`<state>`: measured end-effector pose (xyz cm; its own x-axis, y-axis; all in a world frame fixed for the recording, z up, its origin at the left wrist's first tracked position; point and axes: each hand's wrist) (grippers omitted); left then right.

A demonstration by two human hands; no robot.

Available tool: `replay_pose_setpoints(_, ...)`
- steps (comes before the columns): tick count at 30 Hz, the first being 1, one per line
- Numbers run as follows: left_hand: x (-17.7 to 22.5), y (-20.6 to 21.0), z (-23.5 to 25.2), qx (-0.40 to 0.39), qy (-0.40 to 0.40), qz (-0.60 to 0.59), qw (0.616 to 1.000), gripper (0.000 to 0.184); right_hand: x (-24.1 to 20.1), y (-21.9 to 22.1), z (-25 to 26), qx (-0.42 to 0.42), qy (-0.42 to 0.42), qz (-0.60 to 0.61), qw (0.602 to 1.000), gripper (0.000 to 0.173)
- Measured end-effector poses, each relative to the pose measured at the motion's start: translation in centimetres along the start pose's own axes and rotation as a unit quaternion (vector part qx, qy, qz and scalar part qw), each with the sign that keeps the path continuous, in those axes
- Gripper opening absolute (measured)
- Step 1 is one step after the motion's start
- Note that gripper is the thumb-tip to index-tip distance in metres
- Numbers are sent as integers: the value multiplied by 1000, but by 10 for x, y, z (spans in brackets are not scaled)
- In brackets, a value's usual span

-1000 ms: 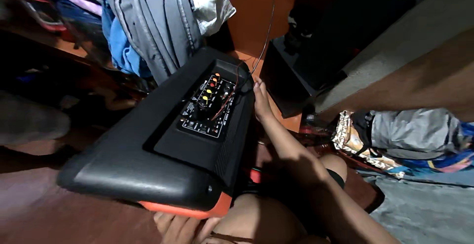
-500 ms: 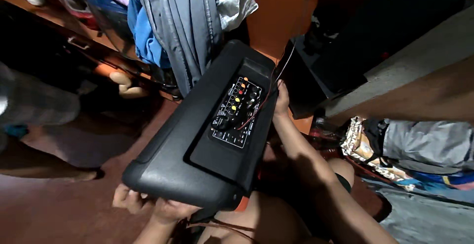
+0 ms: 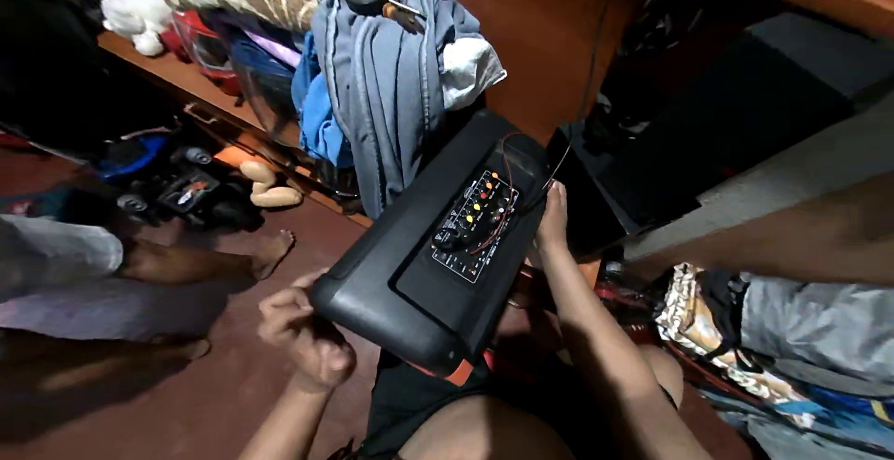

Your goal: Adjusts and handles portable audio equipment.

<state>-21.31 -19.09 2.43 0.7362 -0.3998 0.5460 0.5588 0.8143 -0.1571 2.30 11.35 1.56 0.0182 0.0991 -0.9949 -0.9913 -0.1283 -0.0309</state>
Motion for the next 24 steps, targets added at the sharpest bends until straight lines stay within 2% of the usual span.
replay_pose_setpoints(2,-1,-20,34,-31,-34,-19,999,44,-1,-2,-4,-3,16,-23,1000,56)
replay_pose_setpoints(5,7,-19,120,-103,-23,69,992,40,-7,-5,-17,-29,12,-83,996,65)
replay_pose_setpoints(7,6,9,189,-161,5,137,977,38,-12,-6,-24,-34,3,-112,993,67)
replay_pose_setpoints(9,0,50,256,-254,-11,227,940,40,-16,-6,-32,-30,-1,-125,992,66)
replay_pose_setpoints(11,-21,98,313,-338,-45,294,893,37,-17,-5,-40,-25,-11,-127,992,64)
replay_pose_setpoints(13,-55,145,354,-382,-35,340,859,32,-16,-7,-50,-23,-20,-127,991,63)
replay_pose_setpoints(16,-95,186,388,-437,-4,365,822,33,-18,-12,-62,-27,-19,-97,995,66)
replay_pose_setpoints(19,-122,208,402,-479,-30,390,786,26,-20,-19,-73,-39,-17,-86,995,64)
replay_pose_setpoints(22,-119,213,404,-500,-51,382,775,27,-21,-24,-82,-47,-5,-68,997,61)
replay_pose_setpoints(24,-102,207,403,-494,-43,358,791,27,-22,-26,-86,-50,-7,-57,997,61)
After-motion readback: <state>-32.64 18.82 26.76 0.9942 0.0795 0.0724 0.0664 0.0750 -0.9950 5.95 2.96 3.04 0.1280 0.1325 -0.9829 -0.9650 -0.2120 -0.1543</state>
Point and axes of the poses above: each hand's wrist, its own z-axis towards the middle knuckle, its own y-axis out of the palm, x = y × z, and after that the axes turned 2 degrees about -x, right-handed
